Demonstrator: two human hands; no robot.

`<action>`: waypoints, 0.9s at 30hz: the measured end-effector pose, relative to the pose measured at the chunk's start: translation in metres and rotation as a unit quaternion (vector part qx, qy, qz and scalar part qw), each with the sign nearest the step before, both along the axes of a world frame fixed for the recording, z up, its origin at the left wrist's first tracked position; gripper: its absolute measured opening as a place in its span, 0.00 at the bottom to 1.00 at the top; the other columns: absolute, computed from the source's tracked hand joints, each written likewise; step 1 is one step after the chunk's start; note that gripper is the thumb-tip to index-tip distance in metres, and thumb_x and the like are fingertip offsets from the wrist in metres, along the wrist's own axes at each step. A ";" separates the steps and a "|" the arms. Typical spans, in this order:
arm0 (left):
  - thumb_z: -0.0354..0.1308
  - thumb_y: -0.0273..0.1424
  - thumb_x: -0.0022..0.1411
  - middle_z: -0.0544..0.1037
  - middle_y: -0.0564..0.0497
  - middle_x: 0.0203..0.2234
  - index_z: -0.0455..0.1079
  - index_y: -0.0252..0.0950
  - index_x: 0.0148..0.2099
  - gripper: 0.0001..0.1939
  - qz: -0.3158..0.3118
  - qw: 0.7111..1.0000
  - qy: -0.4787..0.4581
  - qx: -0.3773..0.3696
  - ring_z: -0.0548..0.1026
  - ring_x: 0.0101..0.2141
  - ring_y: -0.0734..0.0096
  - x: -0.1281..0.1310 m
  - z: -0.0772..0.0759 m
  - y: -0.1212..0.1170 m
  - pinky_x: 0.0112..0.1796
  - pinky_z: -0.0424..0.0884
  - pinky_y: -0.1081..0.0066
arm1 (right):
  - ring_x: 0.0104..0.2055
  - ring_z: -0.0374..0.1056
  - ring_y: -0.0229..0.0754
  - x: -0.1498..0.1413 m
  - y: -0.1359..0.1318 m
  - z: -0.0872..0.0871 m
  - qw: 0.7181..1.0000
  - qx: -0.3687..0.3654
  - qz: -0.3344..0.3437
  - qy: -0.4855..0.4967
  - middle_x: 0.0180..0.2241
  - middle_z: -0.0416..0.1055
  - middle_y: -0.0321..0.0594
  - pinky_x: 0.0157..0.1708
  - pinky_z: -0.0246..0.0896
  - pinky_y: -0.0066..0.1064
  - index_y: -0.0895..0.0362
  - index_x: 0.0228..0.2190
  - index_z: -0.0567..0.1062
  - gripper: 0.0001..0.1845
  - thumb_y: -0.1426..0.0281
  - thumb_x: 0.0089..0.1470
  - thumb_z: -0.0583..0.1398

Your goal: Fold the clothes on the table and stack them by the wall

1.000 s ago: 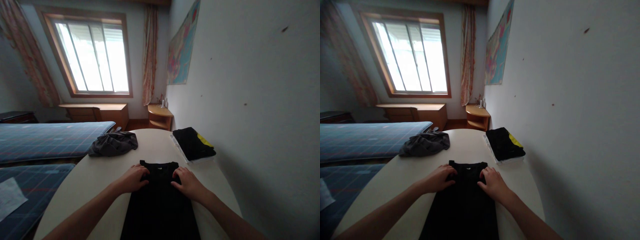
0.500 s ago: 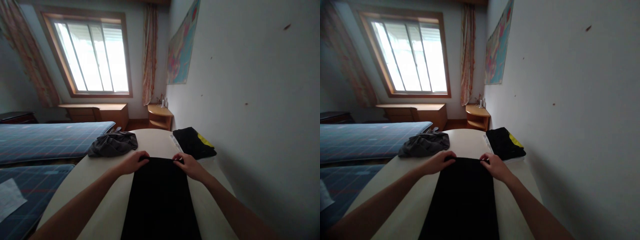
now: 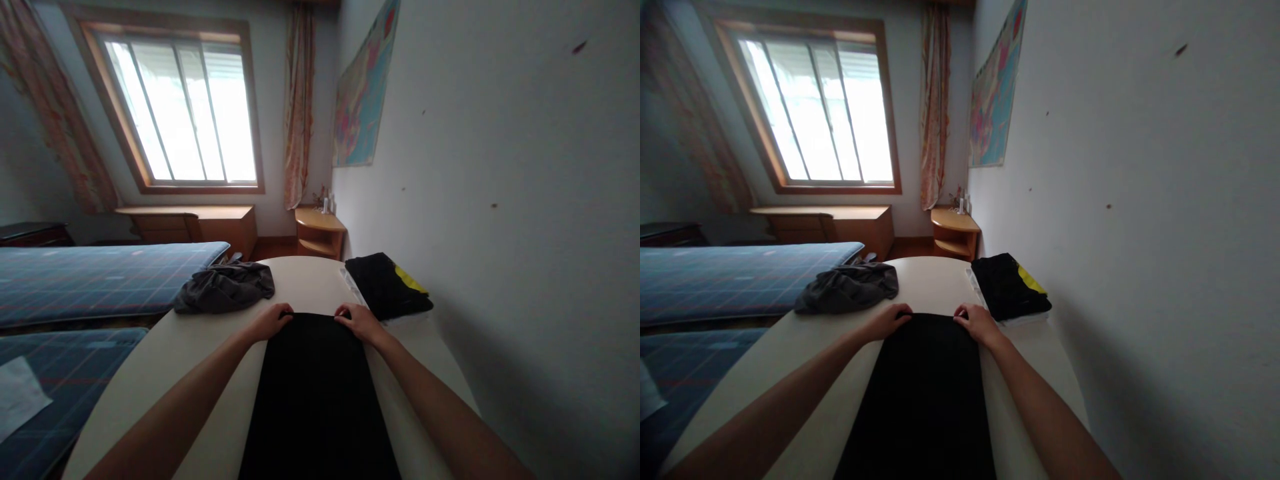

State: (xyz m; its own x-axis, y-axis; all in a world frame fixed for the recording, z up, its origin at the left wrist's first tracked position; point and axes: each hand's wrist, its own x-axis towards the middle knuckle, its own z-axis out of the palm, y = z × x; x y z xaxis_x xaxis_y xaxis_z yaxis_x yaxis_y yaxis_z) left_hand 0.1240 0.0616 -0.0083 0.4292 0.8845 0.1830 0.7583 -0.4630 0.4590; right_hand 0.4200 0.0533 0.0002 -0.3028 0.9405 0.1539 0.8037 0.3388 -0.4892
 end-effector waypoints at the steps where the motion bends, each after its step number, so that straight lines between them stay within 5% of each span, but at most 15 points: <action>1: 0.55 0.32 0.62 0.81 0.49 0.37 0.75 0.38 0.43 0.09 0.006 1.000 0.001 0.006 0.78 0.39 0.63 0.000 0.002 -0.001 0.43 0.72 0.68 | 0.40 0.73 0.43 -0.001 0.000 0.002 1.000 0.005 -0.005 -0.005 0.37 0.78 0.40 0.42 0.63 0.31 0.54 0.36 0.79 0.07 0.66 0.56 0.62; 5: 0.53 0.30 0.64 0.75 0.45 0.49 0.71 0.38 0.52 0.15 0.044 0.997 -0.005 0.061 0.74 0.50 0.59 0.012 0.008 -0.023 0.53 0.67 0.62 | 0.50 0.69 0.48 -0.018 -0.018 0.009 0.997 0.059 -0.038 -0.035 0.46 0.74 0.48 0.53 0.58 0.37 0.57 0.42 0.78 0.13 0.65 0.59 0.59; 8: 0.52 0.33 0.66 0.68 0.45 0.60 0.67 0.40 0.59 0.19 0.028 0.993 0.025 0.108 0.65 0.59 0.56 0.027 0.004 -0.047 0.60 0.58 0.58 | 0.60 0.60 0.52 -0.038 -0.049 0.007 0.991 0.112 -0.002 -0.070 0.57 0.67 0.49 0.61 0.49 0.44 0.55 0.49 0.76 0.21 0.57 0.61 0.57; 12: 0.49 0.42 0.69 0.59 0.45 0.66 0.59 0.41 0.66 0.26 0.016 0.990 0.113 0.080 0.55 0.66 0.52 0.039 -0.013 -0.061 0.63 0.51 0.52 | 0.69 0.43 0.57 -0.050 -0.081 -0.007 0.991 0.045 0.079 -0.101 0.67 0.53 0.44 0.66 0.35 0.54 0.50 0.63 0.63 0.35 0.46 0.61 0.50; 17: 0.42 0.47 0.71 0.55 0.44 0.68 0.55 0.41 0.69 0.30 0.043 0.988 0.146 0.034 0.49 0.67 0.53 0.039 -0.022 -0.057 0.64 0.45 0.50 | 0.71 0.36 0.53 -0.028 -0.071 -0.016 0.992 -0.015 0.024 -0.121 0.70 0.44 0.43 0.67 0.30 0.52 0.52 0.67 0.53 0.40 0.44 0.62 0.45; 22: 0.42 0.47 0.71 0.53 0.41 0.69 0.55 0.38 0.69 0.31 0.062 0.985 0.154 0.054 0.47 0.68 0.50 0.040 -0.018 -0.061 0.64 0.46 0.51 | 0.71 0.38 0.55 -0.023 -0.077 0.000 0.989 0.008 -0.031 -0.144 0.69 0.47 0.50 0.67 0.24 0.56 0.57 0.65 0.59 0.36 0.49 0.64 0.47; 24: 0.42 0.46 0.71 0.53 0.41 0.68 0.55 0.37 0.69 0.30 0.059 0.985 0.151 0.062 0.49 0.67 0.52 0.040 -0.018 -0.062 0.64 0.47 0.53 | 0.71 0.39 0.55 -0.033 -0.100 0.008 0.990 0.034 0.036 -0.130 0.68 0.48 0.49 0.67 0.28 0.54 0.56 0.63 0.62 0.34 0.50 0.64 0.49; 27: 0.42 0.45 0.72 0.56 0.42 0.68 0.56 0.37 0.69 0.29 0.065 0.985 0.149 0.060 0.51 0.67 0.54 0.039 -0.020 -0.059 0.64 0.47 0.54 | 0.70 0.42 0.51 -0.054 -0.144 0.010 0.963 0.061 0.246 -0.095 0.68 0.50 0.40 0.67 0.36 0.52 0.47 0.64 0.60 0.32 0.49 0.64 0.50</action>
State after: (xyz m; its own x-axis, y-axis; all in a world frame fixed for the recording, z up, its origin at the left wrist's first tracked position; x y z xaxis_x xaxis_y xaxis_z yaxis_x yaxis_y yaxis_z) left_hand 0.1625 0.0028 -0.0284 0.3641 0.9150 0.1738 0.9074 -0.3905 0.1550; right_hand 0.3660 -0.0907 0.0102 -0.7411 0.6539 0.1524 0.6015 0.7475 -0.2818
